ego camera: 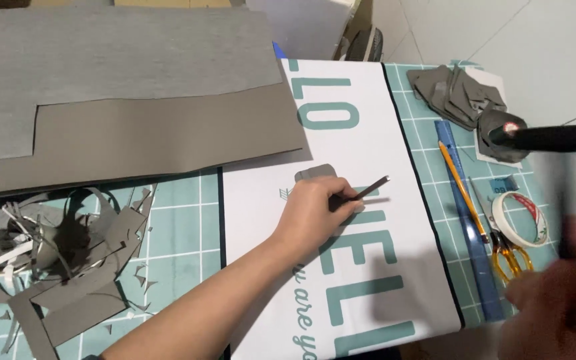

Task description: Using a mallet and a pronged punch tool to create stitching holes in leather pieces.

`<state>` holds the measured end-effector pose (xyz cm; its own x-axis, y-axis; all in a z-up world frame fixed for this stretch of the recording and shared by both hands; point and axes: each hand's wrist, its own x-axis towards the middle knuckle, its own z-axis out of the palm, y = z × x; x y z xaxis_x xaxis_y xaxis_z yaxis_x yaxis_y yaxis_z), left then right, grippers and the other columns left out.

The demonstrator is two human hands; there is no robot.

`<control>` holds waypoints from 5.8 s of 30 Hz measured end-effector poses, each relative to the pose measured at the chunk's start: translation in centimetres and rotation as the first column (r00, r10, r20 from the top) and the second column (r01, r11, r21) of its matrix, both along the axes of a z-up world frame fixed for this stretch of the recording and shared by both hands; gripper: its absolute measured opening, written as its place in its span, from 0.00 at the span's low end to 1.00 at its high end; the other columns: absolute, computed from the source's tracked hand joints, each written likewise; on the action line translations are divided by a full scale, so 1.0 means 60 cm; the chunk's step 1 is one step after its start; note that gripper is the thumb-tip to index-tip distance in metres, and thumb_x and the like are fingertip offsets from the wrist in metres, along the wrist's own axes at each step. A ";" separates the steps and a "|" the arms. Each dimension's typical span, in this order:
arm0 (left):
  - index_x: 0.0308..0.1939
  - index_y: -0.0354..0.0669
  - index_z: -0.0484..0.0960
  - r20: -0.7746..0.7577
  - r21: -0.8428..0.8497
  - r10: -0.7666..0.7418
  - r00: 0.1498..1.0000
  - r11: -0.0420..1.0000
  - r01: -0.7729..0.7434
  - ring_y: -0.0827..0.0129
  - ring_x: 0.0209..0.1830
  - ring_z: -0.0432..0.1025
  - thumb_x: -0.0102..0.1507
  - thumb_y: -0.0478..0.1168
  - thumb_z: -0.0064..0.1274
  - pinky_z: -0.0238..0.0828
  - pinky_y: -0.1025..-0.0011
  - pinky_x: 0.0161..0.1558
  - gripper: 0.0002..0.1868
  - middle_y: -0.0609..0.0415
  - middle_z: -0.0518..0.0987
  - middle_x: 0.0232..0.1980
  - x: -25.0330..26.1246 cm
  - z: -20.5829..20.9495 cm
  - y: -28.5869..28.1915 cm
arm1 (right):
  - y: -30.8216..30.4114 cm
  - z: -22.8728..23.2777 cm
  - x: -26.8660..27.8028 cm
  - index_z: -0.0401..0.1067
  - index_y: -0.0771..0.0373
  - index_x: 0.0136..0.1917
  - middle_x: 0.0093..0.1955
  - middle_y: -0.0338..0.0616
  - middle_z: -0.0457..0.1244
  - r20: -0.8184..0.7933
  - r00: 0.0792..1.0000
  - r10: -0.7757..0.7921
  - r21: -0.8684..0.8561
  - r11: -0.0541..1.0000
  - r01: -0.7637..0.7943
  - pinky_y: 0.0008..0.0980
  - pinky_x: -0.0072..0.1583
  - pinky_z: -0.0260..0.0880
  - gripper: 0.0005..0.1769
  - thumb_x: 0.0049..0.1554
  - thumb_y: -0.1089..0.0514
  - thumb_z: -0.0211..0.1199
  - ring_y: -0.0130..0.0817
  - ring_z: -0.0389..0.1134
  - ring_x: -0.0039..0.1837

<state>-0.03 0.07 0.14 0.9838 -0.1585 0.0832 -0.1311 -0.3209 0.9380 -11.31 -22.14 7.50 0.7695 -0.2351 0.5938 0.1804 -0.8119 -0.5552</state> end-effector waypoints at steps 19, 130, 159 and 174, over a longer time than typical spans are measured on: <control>0.35 0.45 0.87 0.003 0.004 -0.001 1.000 1.000 0.001 0.70 0.34 0.77 0.61 0.41 0.64 0.73 0.73 0.40 0.04 0.59 0.86 0.34 0.001 0.004 0.001 | 0.037 0.052 0.021 0.45 0.44 0.27 0.29 0.24 0.36 -0.491 0.870 0.042 0.641 0.694 0.328 0.23 0.29 0.34 0.34 0.69 0.43 0.59 0.15 0.36 0.28; 0.65 0.37 0.76 0.284 0.874 -0.300 0.911 0.472 -0.117 0.47 0.75 0.63 0.63 0.40 0.44 0.50 0.45 0.76 0.26 0.39 0.68 0.76 -0.084 -0.015 -0.027 | 0.045 -0.080 0.251 0.77 0.66 0.40 0.43 0.39 0.72 -0.493 0.640 0.590 0.173 0.787 -0.592 0.20 0.40 0.77 0.11 0.61 0.59 0.61 0.27 0.77 0.40; 0.65 0.36 0.69 0.119 0.659 0.202 0.972 0.716 -0.230 0.50 0.51 0.66 0.50 0.67 0.74 0.70 0.59 0.46 0.53 0.44 0.71 0.52 -0.010 -0.028 0.038 | 0.015 -0.064 0.249 0.80 0.60 0.47 0.40 0.35 0.73 -0.521 0.757 0.394 0.202 0.919 -0.339 0.22 0.45 0.66 0.08 0.63 0.56 0.62 0.23 0.71 0.44; 0.51 0.35 0.83 0.499 0.655 -0.036 0.866 0.670 -0.350 0.50 0.64 0.71 0.67 0.34 0.42 0.68 0.53 0.64 0.15 0.41 0.77 0.63 -0.086 0.000 -0.048 | 0.036 -0.068 0.263 0.80 0.69 0.46 0.51 0.44 0.73 -0.628 0.623 0.466 0.434 0.874 -0.217 0.30 0.44 0.81 0.12 0.62 0.61 0.58 0.36 0.78 0.43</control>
<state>-5.17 -2.82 0.15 0.8776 -0.2029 0.4342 -0.3365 -0.9060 0.2568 4.50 -20.00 3.41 0.9767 0.0734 -0.2015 -0.1287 -0.5512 -0.8244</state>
